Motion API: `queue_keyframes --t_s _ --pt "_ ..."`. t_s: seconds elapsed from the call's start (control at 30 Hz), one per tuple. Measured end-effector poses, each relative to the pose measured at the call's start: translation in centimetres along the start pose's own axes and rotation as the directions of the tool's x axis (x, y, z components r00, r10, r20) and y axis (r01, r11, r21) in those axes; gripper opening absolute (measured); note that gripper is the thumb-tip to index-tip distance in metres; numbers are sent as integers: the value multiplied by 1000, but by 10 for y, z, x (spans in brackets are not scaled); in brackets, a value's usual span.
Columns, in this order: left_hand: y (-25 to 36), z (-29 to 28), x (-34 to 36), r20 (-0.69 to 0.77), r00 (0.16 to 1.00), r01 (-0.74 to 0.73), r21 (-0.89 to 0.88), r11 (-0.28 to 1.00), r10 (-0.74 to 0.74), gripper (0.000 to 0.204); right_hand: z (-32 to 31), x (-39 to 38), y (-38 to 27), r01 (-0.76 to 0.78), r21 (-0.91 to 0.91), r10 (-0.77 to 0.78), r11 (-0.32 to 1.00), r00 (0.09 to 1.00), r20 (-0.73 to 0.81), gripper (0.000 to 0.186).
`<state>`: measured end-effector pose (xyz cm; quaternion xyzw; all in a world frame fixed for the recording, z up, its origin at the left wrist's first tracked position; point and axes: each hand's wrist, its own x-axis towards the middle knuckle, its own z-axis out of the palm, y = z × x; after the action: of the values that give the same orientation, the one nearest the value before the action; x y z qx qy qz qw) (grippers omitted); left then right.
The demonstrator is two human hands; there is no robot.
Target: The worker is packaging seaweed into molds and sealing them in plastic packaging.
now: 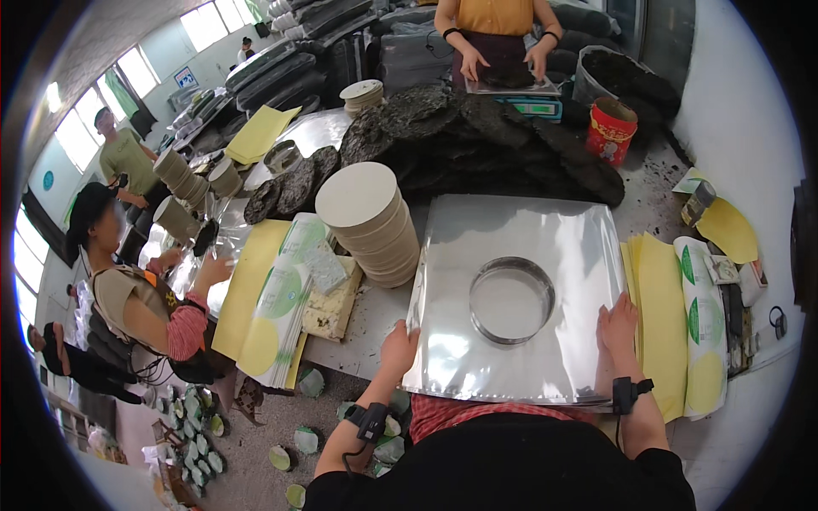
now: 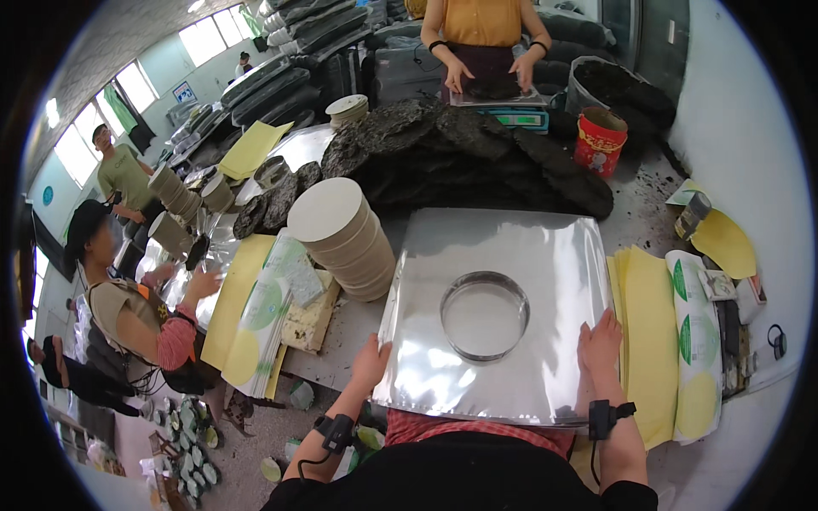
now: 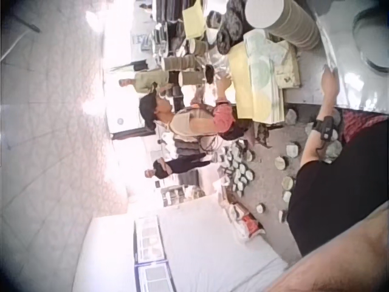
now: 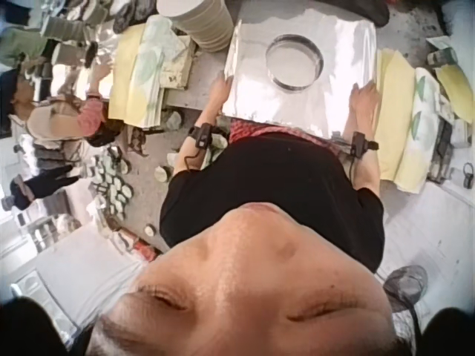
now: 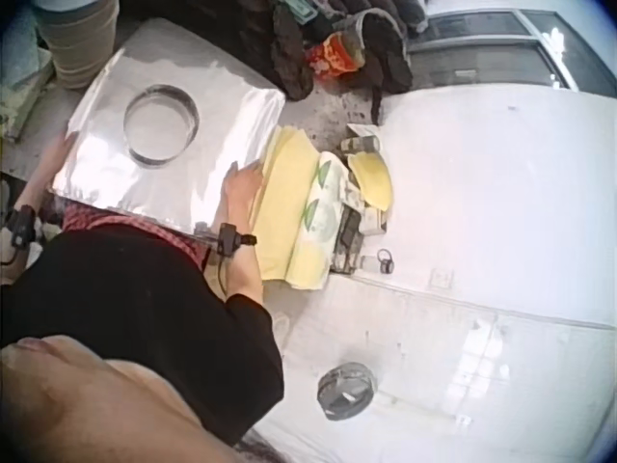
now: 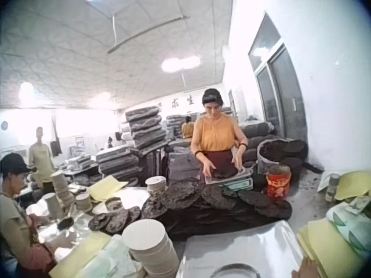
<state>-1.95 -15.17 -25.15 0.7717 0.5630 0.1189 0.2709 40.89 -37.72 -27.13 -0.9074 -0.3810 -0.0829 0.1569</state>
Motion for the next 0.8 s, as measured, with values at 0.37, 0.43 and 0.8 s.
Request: queue_keyframes --t_s 0.37,0.43,0.8 --pt "125 -24 95 -100 691 -694 184 696 716 58 -12 9 -23 -42 -3 42 999 998 -45 68" --pt "160 -10 156 22 708 -704 112 702 706 56 -20 11 -27 -43 33 44 999 998 -36 68" --pt "214 90 300 74 779 -606 341 719 622 40 -34 7 -43 -211 86 188 974 958 218 68"
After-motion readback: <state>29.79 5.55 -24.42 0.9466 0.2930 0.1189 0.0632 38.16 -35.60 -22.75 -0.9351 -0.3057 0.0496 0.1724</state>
